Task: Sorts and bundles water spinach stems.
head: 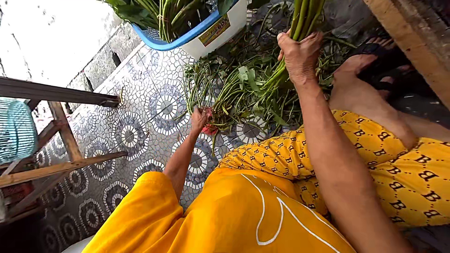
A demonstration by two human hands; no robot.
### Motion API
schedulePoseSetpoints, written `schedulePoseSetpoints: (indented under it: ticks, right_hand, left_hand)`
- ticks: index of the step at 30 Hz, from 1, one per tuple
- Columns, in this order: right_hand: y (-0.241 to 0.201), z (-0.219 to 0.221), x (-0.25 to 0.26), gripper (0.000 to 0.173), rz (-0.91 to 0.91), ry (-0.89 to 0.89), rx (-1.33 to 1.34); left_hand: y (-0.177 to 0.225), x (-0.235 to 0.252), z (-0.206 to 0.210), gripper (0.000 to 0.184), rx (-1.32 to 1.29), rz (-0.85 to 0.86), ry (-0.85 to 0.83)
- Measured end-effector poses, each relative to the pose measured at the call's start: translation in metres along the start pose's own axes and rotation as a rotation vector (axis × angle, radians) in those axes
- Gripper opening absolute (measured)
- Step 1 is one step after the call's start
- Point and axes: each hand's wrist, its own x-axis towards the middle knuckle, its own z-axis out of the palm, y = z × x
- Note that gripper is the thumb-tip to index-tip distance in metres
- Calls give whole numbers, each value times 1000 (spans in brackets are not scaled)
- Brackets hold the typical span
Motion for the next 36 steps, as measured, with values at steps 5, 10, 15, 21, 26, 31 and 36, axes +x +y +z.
schedulePoseSetpoints:
  ticks: [5,10,15,21,26,31,36]
  right_hand:
    - [2,5,-3,16,39,-50,-58]
    - [2,4,-5,14,61,-52,-40]
    - [1,1,-6,11,59,-48,-5]
    - [1,-2,-5,12,66,-55,33]
    - [4,2,-7,11,83,-77,49]
    - [5,5,-8,12,82,-85,39]
    - [10,7,-7,15,88,-97,-4]
  left_hand:
    - [-31,3,40,41,-247,-312,89]
    - [-28,-2,64,36,-244,-362,60]
    - [-24,-1,64,41,-35,-306,-62]
    - [-44,5,56,37,-369,-393,38]
    - [-68,-8,46,30,-623,-307,111]
    - [-66,-28,18,43,-610,-142,151]
    - [-69,-19,-2,33,-461,-48,31]
